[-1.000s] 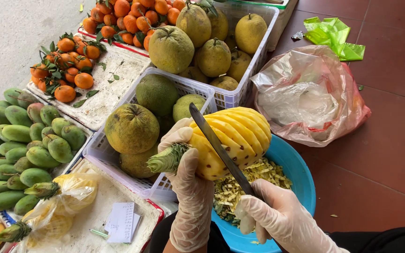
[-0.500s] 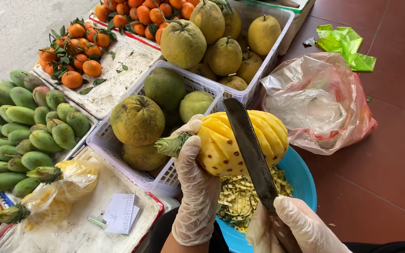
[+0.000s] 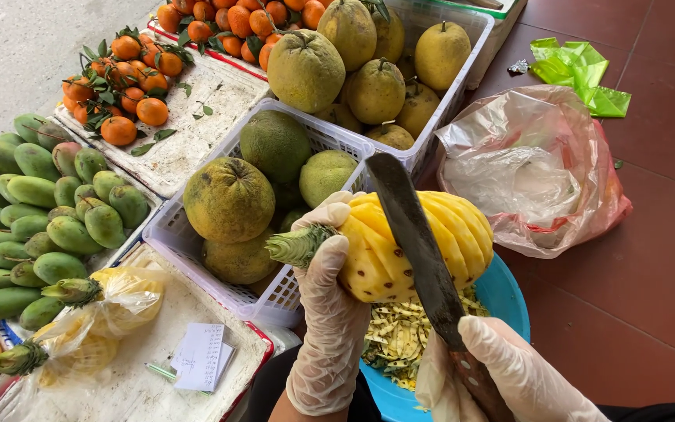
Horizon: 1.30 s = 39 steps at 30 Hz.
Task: Carving out the eyes of a peeled pineapple using a knife in a spiral pattern
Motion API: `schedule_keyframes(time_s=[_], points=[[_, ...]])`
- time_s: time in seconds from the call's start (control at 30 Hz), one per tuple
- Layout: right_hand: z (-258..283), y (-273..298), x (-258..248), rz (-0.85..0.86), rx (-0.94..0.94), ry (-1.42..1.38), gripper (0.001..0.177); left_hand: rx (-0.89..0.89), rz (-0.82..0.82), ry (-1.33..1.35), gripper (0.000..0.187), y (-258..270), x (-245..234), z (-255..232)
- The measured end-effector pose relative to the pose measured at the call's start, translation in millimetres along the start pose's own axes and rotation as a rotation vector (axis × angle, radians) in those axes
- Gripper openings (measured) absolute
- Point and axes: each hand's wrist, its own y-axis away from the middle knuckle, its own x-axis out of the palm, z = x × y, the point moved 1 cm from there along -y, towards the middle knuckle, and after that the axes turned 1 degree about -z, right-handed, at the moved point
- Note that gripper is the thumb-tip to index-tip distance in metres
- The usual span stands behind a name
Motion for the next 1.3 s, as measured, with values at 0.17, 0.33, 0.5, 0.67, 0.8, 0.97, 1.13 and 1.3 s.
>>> schedule_keyframes(time_s=[0.17, 0.33, 0.5, 0.67, 0.8, 0.97, 1.13, 1.3], points=[[12.2, -9.4, 0.4, 0.238, -0.024, 0.166, 0.058, 0.04, 0.066, -0.007, 0.035, -1.6, 9.9, -3.7], [30.5, 0.8, 12.9, 0.431, -0.325, 0.625, 0.083, 0.006, 0.038, -0.018, 0.036, 0.2, 10.3, 3.0], [16.5, -6.7, -40.3, 0.327, -0.443, 0.463, 0.07, -0.021, -0.112, 0.024, 0.036, -5.0, -1.9, 3.9], [6.9, -24.4, -53.6, 0.302, -0.254, 0.584, 0.052, -0.027, -0.161, 0.117, 0.029, -9.6, -6.4, 5.2], [11.6, -4.2, -16.4, -0.019, -0.245, 0.872, 0.047, -0.103, -0.192, 0.21, 0.028, -11.1, -12.6, 8.0], [13.2, 2.5, 1.9, -0.116, -0.211, 1.03, 0.046, -0.068, -0.18, 0.159, 0.028, -8.7, -13.6, 5.4], [9.5, -1.4, 0.4, -0.214, -0.252, 1.13, 0.043, -0.034, -0.17, 0.137, 0.028, -9.5, -9.3, 2.6], [14.4, 1.5, 3.5, -0.131, -0.284, 1.166, 0.05, -0.117, -0.036, 0.175, 0.031, -12.1, 0.1, -4.9]])
